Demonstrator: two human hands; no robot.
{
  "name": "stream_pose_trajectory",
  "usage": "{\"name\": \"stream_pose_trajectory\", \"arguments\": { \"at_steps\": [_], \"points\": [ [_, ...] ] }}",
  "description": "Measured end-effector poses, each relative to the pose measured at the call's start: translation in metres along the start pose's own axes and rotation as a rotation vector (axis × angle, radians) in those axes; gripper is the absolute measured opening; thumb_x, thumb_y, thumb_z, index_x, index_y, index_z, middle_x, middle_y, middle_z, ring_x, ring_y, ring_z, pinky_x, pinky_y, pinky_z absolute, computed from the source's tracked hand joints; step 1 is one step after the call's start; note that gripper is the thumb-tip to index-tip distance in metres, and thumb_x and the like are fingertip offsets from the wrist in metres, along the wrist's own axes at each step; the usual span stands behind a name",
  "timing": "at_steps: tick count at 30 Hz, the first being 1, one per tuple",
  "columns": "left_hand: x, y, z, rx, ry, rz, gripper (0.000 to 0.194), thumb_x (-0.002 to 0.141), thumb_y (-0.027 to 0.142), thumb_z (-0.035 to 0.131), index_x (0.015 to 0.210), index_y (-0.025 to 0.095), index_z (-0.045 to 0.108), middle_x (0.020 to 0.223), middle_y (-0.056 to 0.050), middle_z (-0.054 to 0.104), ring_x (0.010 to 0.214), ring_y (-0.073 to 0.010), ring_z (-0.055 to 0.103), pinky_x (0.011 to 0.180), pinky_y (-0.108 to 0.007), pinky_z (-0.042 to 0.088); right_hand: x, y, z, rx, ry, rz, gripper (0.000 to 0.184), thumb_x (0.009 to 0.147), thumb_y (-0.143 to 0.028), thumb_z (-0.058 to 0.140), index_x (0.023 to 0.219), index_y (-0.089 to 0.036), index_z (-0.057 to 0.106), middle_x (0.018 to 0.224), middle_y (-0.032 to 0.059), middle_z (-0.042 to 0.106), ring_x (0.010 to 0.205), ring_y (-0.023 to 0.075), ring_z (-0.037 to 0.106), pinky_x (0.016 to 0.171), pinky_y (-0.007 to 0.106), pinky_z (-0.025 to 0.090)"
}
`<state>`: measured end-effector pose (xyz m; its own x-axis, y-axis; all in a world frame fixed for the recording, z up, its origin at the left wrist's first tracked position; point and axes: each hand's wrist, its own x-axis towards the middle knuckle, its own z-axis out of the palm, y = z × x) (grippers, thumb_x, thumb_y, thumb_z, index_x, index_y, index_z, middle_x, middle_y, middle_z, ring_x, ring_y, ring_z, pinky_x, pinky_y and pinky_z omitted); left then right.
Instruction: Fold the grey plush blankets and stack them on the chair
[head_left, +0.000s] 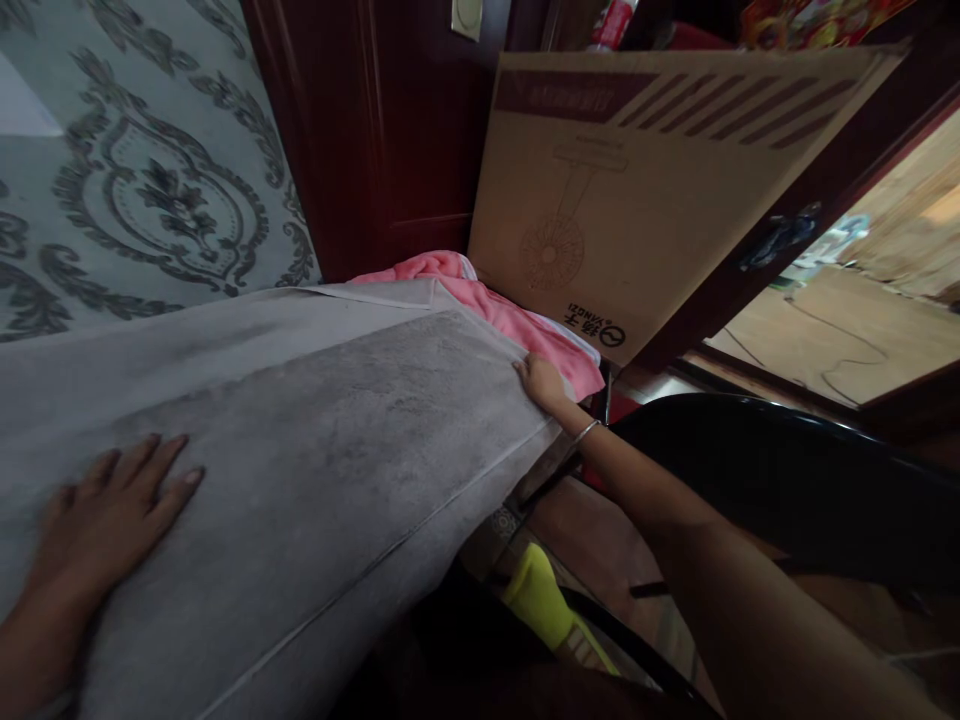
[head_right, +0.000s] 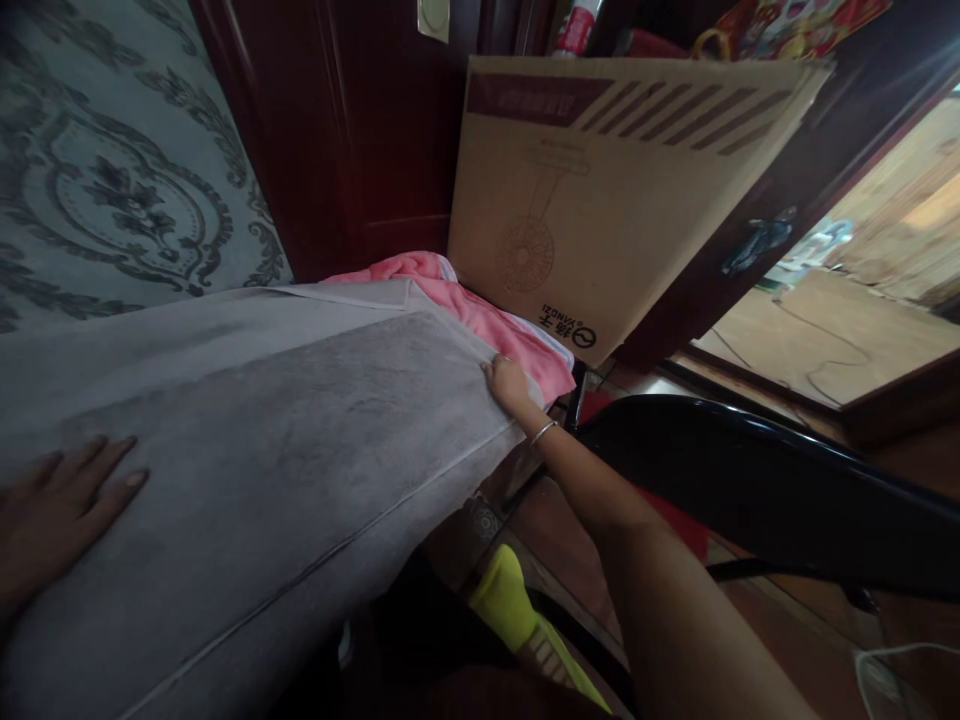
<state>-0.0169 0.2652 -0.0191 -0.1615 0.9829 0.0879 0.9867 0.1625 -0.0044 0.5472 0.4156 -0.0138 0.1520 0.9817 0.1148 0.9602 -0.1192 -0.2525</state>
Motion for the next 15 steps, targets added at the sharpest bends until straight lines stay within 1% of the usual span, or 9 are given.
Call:
{"name": "stream_pose_trajectory", "arguments": {
  "at_steps": [2,4,8,12,13,15],
  "points": [
    [-0.002,0.008,-0.008,-0.01,-0.01,-0.023,0.084,0.092,0.06,0.012,0.157,0.014,0.038,0.166,-0.014,0.031,0.15,-0.0438,0.026,0.116,-0.064,0.026,-0.004,0.002,0.002,-0.009,0.011,0.01,0.039,0.106,-0.037,0.039,0.119,-0.012,0.066,0.12,0.0197,0.07,0.109,0.0286,0.067,0.089,0.033,0.048],
    [-0.005,0.014,-0.014,-0.005,-0.012,-0.038,0.082,0.094,0.059,0.012,0.157,0.013,0.038,0.166,-0.015,0.032,0.15,-0.0432,0.027,0.116,-0.065,0.027,-0.004,0.003,0.003,-0.019,-0.008,0.006,0.04,0.106,-0.038,0.038,0.119,-0.013,0.067,0.12,0.0184,0.071,0.109,0.0277,0.067,0.089,0.032,0.048],
    [-0.013,0.026,-0.025,0.013,-0.001,-0.046,0.077,0.098,0.054,0.014,0.154,0.009,0.041,0.163,-0.018,0.035,0.149,-0.0415,0.03,0.116,-0.062,0.028,-0.006,0.001,0.002,-0.044,-0.018,-0.003,0.04,0.105,-0.039,0.04,0.117,-0.014,0.069,0.119,0.0172,0.072,0.109,0.0258,0.067,0.089,0.031,0.048],
    [-0.02,0.036,-0.032,0.011,0.012,-0.045,0.072,0.102,0.049,0.012,0.154,0.008,0.04,0.162,-0.021,0.036,0.151,-0.0381,0.029,0.118,-0.06,0.027,-0.017,-0.009,-0.003,-0.055,0.001,-0.003,0.042,0.104,-0.036,0.038,0.119,-0.011,0.069,0.12,0.0206,0.071,0.11,0.0281,0.067,0.088,0.033,0.049],
    [-0.022,0.038,-0.033,0.014,0.001,-0.054,0.07,0.103,0.049,0.014,0.156,0.009,0.038,0.163,-0.021,0.034,0.152,-0.0373,0.027,0.118,-0.061,0.026,-0.021,-0.011,-0.004,-0.053,-0.002,-0.015,0.043,0.104,-0.035,0.038,0.119,-0.009,0.068,0.12,0.0222,0.07,0.11,0.0293,0.067,0.088,0.035,0.049],
    [-0.029,0.04,-0.035,0.027,-0.059,-0.132,0.066,0.103,0.047,0.02,0.158,0.014,0.036,0.166,-0.018,0.031,0.153,-0.0358,0.025,0.12,-0.06,0.024,-0.03,-0.012,-0.006,-0.052,-0.013,-0.048,0.044,0.103,-0.033,0.036,0.119,-0.007,0.068,0.118,0.0249,0.07,0.109,0.0313,0.068,0.088,0.037,0.05]
  ]
}}
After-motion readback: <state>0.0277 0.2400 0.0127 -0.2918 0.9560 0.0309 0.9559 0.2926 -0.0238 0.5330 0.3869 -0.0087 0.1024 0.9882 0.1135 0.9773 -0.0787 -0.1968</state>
